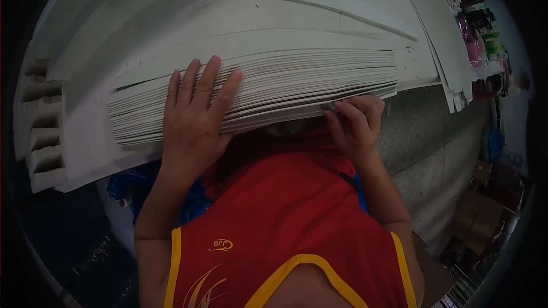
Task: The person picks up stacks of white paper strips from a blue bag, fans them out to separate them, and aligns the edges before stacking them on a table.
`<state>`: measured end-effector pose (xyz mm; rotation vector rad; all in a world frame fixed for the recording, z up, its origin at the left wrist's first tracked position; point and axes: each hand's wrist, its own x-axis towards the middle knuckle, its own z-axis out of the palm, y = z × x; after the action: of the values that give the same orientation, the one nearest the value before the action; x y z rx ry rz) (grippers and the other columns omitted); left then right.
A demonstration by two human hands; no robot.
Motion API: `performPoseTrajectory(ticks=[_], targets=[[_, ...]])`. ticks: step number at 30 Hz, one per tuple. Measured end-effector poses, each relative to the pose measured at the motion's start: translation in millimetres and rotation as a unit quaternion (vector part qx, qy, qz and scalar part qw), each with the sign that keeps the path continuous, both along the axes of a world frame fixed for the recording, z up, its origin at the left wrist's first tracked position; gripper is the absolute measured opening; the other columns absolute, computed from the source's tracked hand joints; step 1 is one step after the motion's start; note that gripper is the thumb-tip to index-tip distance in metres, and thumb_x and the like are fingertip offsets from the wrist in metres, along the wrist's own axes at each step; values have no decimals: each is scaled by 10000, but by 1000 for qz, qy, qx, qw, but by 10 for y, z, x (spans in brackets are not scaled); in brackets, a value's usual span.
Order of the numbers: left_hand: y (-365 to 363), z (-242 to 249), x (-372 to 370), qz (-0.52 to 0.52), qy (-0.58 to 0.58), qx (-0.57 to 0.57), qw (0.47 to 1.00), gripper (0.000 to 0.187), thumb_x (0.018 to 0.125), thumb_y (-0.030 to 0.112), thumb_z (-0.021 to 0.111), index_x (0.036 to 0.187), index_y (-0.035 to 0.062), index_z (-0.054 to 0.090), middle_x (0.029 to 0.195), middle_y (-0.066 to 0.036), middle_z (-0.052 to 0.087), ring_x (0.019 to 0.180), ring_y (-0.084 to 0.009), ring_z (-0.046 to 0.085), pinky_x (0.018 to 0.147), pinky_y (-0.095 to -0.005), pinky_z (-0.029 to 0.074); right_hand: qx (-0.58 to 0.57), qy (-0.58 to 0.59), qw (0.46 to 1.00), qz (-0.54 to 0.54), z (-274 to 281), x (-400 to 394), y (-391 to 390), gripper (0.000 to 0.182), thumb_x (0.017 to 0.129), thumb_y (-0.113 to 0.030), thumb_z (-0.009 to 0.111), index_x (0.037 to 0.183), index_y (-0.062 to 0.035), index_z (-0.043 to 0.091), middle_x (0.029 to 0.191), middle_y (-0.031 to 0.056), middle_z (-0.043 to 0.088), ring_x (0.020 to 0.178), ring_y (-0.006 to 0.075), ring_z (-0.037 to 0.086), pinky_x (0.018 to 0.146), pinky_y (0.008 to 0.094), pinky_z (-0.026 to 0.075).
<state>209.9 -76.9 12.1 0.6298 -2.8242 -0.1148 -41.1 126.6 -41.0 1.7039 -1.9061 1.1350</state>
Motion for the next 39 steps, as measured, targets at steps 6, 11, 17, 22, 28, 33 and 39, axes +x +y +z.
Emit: performPoseTrajectory(ticks=[6,11,17,22,28,33,39], targets=[[9,3,-11,1,4,-2,1000,935,753,306,927,1576,257,485,1622,-148,464,1477,-439,452,1232,-630,336,34,28,999,14,44,9,41,341,747,-100,891,1056,-132,752,1040,14,647,943,227,603,848,396,430],[14,1,-19,2,7,-5,1000,918,754,301,926,1566,250,503,1617,-148,471,1472,-435,460,1233,-619,340,57,38,998,6,100,33,30,298,758,-105,875,1036,-141,774,1022,2,637,908,223,580,840,396,421],[10,-14,-20,5,2,-16,1000,919,746,289,929,1562,242,509,1611,-148,476,1471,-424,464,1232,-615,344,82,86,993,7,251,51,-63,250,758,-111,853,992,-165,783,939,-15,600,856,202,550,798,381,418],[19,-7,-22,7,1,-14,1000,953,712,268,951,1558,238,513,1610,-142,477,1466,-424,469,1229,-610,352,39,137,989,24,230,-16,-127,248,745,-101,843,976,-161,775,921,-28,589,819,185,550,749,369,428],[31,-5,-24,10,5,-13,1000,965,688,245,962,1549,234,526,1599,-144,491,1468,-410,473,1230,-605,354,37,155,986,53,158,-73,-118,221,735,-98,835,935,-147,756,916,-20,601,800,189,575,728,366,449],[28,-5,-11,16,-10,-14,1000,1050,656,189,974,1585,242,488,1649,-126,446,1503,-382,441,1259,-575,337,15,154,986,61,113,-68,-136,202,735,-94,835,909,-135,743,906,-4,610,787,196,592,722,363,462],[36,-1,-25,12,10,-9,1000,965,680,206,958,1545,236,531,1603,-141,491,1470,-410,472,1235,-600,346,25,97,993,57,113,4,-95,194,770,-90,856,926,-125,745,909,13,614,800,211,623,709,372,490]])
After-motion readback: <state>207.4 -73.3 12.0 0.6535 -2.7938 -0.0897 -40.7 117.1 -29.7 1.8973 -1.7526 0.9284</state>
